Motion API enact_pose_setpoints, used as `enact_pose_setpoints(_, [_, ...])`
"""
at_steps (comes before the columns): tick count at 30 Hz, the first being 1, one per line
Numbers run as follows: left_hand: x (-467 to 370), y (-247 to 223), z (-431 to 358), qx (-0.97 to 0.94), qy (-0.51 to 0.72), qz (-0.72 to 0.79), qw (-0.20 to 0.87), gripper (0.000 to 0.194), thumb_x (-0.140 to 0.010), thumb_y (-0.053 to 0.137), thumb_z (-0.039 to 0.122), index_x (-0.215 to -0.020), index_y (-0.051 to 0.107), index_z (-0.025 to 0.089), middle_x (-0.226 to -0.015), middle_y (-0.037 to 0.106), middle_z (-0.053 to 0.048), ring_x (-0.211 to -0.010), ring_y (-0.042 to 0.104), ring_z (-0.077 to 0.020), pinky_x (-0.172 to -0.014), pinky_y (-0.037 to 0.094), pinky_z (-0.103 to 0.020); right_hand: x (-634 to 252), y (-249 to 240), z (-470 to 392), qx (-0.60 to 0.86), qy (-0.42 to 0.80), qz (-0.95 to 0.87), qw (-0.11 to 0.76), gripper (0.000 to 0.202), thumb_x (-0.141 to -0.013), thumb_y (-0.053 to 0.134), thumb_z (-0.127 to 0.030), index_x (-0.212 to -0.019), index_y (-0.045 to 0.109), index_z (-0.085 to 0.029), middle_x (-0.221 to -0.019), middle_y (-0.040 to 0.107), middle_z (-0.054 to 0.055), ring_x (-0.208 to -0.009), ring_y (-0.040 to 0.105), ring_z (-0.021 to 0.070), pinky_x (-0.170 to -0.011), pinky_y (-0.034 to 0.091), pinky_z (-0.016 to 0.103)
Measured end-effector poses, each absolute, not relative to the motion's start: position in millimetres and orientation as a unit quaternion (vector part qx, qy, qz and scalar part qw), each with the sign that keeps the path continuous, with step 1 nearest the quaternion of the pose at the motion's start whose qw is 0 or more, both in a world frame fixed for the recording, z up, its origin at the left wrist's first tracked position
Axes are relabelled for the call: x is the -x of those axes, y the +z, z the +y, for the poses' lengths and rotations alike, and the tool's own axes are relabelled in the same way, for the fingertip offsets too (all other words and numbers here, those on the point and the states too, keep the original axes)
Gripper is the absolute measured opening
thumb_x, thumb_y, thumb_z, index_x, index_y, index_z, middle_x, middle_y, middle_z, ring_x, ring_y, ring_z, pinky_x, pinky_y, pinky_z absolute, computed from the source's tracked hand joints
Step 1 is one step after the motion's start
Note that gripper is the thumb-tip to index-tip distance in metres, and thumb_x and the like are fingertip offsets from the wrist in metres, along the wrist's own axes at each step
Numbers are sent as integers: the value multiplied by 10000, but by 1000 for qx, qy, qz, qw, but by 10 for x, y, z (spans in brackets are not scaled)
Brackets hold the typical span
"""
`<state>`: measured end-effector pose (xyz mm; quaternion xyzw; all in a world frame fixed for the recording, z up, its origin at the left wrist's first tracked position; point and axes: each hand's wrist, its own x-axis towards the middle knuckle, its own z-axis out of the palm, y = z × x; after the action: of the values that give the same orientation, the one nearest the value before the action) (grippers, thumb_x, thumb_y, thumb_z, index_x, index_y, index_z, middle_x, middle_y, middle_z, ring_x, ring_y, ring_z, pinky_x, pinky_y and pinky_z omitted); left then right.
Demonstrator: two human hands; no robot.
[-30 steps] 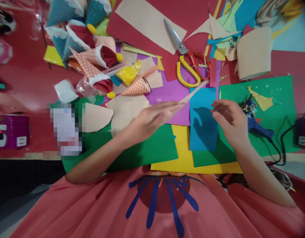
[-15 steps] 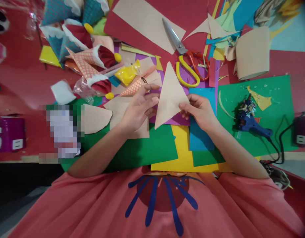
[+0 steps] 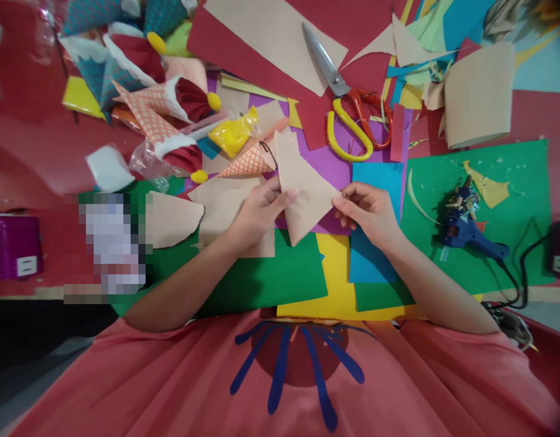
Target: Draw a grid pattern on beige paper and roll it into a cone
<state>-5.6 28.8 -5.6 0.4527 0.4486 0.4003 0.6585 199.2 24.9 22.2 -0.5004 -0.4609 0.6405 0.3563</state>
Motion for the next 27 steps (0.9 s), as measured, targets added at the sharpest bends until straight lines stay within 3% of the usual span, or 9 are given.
enact_pose_setpoints(7, [56, -38, 281, -447, 426, 428, 660, 344, -809, 681, 490, -939, 650, 172, -876, 723, -26, -811, 691, -164, -675, 537, -230, -1997, 215, 247, 502, 630, -458, 376, 356, -710, 771, -470, -683, 590, -165, -541, 600, -44, -409, 514, 40, -355, 333, 155])
enact_pose_setpoints(11, [74, -84, 270, -444, 431, 425, 661, 328, -812, 681, 497, -950, 680, 199, -867, 720, -3, -828, 692, -162, -710, 539, -236, -2003, 217, 243, 510, 625, -455, 377, 346, -694, 792, -445, -667, 590, -165, -527, 603, -48, -406, 519, 38, -357, 330, 149])
enact_pose_setpoints(16, [110, -149, 263, -468, 403, 456, 640, 361, -851, 616, 524, -995, 697, 203, -820, 700, -11, -836, 680, -186, -729, 535, -272, -2006, 208, 249, 512, 621, -467, 365, 388, -701, 766, -510, -671, 582, -170, -518, 583, -50, -404, 509, 42, -361, 338, 156])
enact_pose_setpoints(21, [131, -190, 257, -467, 402, 468, 634, 367, -870, 589, 521, -1029, 684, 205, -870, 696, -22, -930, 668, -208, -748, 530, -286, -2026, 167, 258, 489, 635, -475, 364, 452, -804, 595, -630, -753, 585, -181, -559, 573, -37, -431, 514, 64, -383, 376, 185])
enact_pose_setpoints(23, [128, -177, 259, -465, 399, 474, 632, 390, -861, 592, 540, -1041, 672, 203, -879, 690, -22, -935, 664, -210, -723, 523, -279, -2026, 157, 252, 471, 640, -494, 352, 428, -785, 637, -610, -810, 597, -185, -592, 575, -39, -466, 507, 65, -405, 375, 188])
enact_pose_setpoints(27, [109, -64, 278, -483, 372, 495, 619, 438, -804, 617, 616, -841, 653, 181, -685, 603, 4, -703, 611, -153, -579, 453, -231, -2008, 149, 230, 460, 615, -547, 332, 395, -687, 777, -516, -758, 587, -177, -634, 558, -43, -541, 489, 61, -471, 358, 192])
